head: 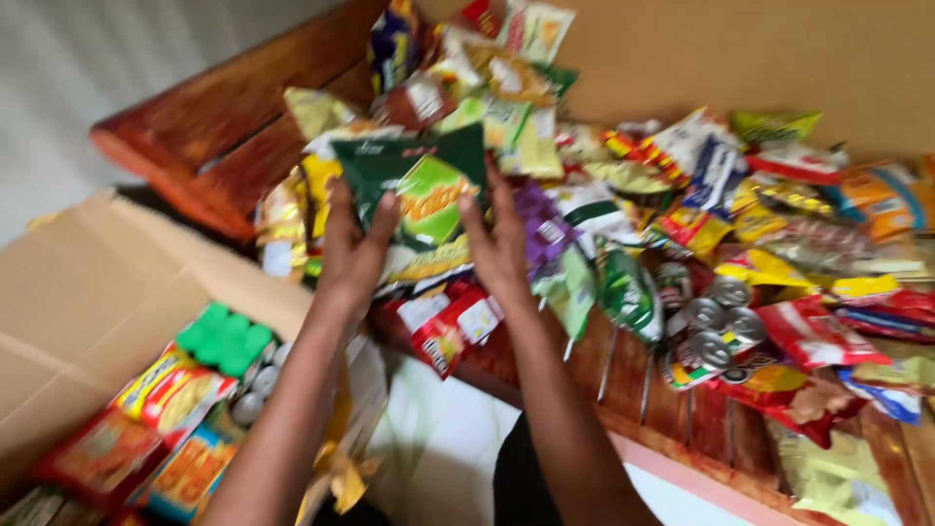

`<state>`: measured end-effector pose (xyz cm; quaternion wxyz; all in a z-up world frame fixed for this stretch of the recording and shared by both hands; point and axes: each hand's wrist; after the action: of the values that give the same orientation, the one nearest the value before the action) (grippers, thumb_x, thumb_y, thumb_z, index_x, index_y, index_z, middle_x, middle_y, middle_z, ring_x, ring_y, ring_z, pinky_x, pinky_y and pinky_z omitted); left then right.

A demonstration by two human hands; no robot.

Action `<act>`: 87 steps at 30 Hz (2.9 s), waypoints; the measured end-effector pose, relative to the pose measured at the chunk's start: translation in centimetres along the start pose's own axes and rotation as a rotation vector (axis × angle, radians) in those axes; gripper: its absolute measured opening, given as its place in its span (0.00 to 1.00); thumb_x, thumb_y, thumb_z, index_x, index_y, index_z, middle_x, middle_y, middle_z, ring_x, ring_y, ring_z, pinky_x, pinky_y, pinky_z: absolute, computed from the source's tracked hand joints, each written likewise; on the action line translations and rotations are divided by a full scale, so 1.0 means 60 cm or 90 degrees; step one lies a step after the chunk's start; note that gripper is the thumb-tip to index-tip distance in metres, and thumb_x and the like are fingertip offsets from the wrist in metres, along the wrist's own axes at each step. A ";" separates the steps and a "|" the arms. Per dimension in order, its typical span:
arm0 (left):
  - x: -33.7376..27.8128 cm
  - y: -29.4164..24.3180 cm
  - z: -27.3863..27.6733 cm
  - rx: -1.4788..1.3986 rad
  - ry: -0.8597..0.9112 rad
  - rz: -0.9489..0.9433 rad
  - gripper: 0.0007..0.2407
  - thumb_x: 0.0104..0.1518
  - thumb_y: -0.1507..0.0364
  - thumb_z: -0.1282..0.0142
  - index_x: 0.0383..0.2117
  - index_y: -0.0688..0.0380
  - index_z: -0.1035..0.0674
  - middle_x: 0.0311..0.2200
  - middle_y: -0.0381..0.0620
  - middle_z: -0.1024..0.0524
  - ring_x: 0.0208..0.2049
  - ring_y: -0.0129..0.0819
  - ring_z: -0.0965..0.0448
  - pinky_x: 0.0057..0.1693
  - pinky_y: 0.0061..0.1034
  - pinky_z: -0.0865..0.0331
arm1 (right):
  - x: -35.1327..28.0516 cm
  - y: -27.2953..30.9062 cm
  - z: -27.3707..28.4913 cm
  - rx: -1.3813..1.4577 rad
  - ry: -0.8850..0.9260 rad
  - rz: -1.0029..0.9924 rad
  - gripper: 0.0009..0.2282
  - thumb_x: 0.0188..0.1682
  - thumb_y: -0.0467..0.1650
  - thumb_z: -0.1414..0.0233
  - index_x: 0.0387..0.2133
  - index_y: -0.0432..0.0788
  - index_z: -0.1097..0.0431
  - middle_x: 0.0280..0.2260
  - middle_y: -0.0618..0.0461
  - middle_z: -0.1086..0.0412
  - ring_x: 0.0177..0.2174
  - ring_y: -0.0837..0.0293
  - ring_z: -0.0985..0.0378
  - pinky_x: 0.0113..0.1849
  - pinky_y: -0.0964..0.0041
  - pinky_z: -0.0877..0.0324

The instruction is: Organizing various snack bags and soda cans into a cardboard box.

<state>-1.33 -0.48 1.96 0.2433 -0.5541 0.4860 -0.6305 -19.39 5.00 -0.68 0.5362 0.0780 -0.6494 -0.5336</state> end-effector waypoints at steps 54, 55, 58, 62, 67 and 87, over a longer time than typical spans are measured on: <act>-0.401 0.117 0.803 0.434 -0.364 0.553 0.36 0.45 0.72 0.26 0.62 0.54 0.37 0.43 0.53 0.19 0.41 0.43 0.15 0.41 0.36 0.22 | -0.331 0.016 -0.794 -0.210 1.024 -0.071 0.46 0.48 0.32 0.39 0.71 0.61 0.71 0.60 0.36 0.38 0.55 0.41 0.30 0.52 0.53 0.34; -0.404 0.109 0.804 0.406 -0.343 0.608 0.39 0.42 0.72 0.26 0.62 0.52 0.39 0.44 0.52 0.22 0.40 0.44 0.16 0.36 0.37 0.21 | -0.330 0.035 -0.787 -0.222 1.053 -0.122 0.47 0.47 0.32 0.39 0.72 0.61 0.72 0.55 0.36 0.34 0.49 0.42 0.26 0.46 0.53 0.29; -0.435 0.133 0.819 0.351 -0.300 0.702 0.41 0.38 0.73 0.25 0.62 0.49 0.38 0.48 0.50 0.25 0.39 0.44 0.17 0.30 0.38 0.19 | -0.346 0.048 -0.777 -0.216 1.108 -0.222 0.50 0.44 0.30 0.38 0.72 0.63 0.74 0.46 0.37 0.28 0.39 0.44 0.21 0.36 0.55 0.24; -0.466 0.153 0.838 0.310 -0.215 0.816 0.37 0.37 0.70 0.24 0.59 0.53 0.32 0.50 0.51 0.23 0.40 0.44 0.16 0.33 0.38 0.19 | -0.363 0.085 -0.766 -0.217 1.152 -0.247 0.53 0.40 0.29 0.38 0.73 0.61 0.74 0.42 0.39 0.25 0.36 0.47 0.19 0.34 0.56 0.22; -0.509 0.158 0.844 0.349 -0.170 0.917 0.39 0.38 0.69 0.23 0.60 0.57 0.34 0.50 0.57 0.23 0.42 0.48 0.17 0.36 0.41 0.20 | -0.449 -0.004 -0.793 -0.170 1.165 -0.065 0.55 0.40 0.33 0.32 0.71 0.55 0.76 0.56 0.32 0.36 0.52 0.41 0.28 0.53 0.54 0.34; -0.407 0.124 0.813 0.916 0.015 0.844 0.30 0.37 0.54 0.21 0.46 0.56 0.18 0.47 0.53 0.18 0.50 0.46 0.18 0.51 0.41 0.23 | -0.407 -0.036 -0.844 -0.195 1.159 -0.193 0.19 0.49 0.37 0.42 0.52 0.40 0.28 0.38 0.34 0.22 0.38 0.40 0.18 0.37 0.47 0.26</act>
<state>49.10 0.36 -20.09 0.8234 0.1186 0.2003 -0.5175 29.17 -10.29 -24.64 0.7677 0.4781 0.1147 -0.4109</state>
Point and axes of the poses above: each hand's wrist, its own x-axis towards the middle knuckle, its own z-axis out of the back of the hand, y = z × x
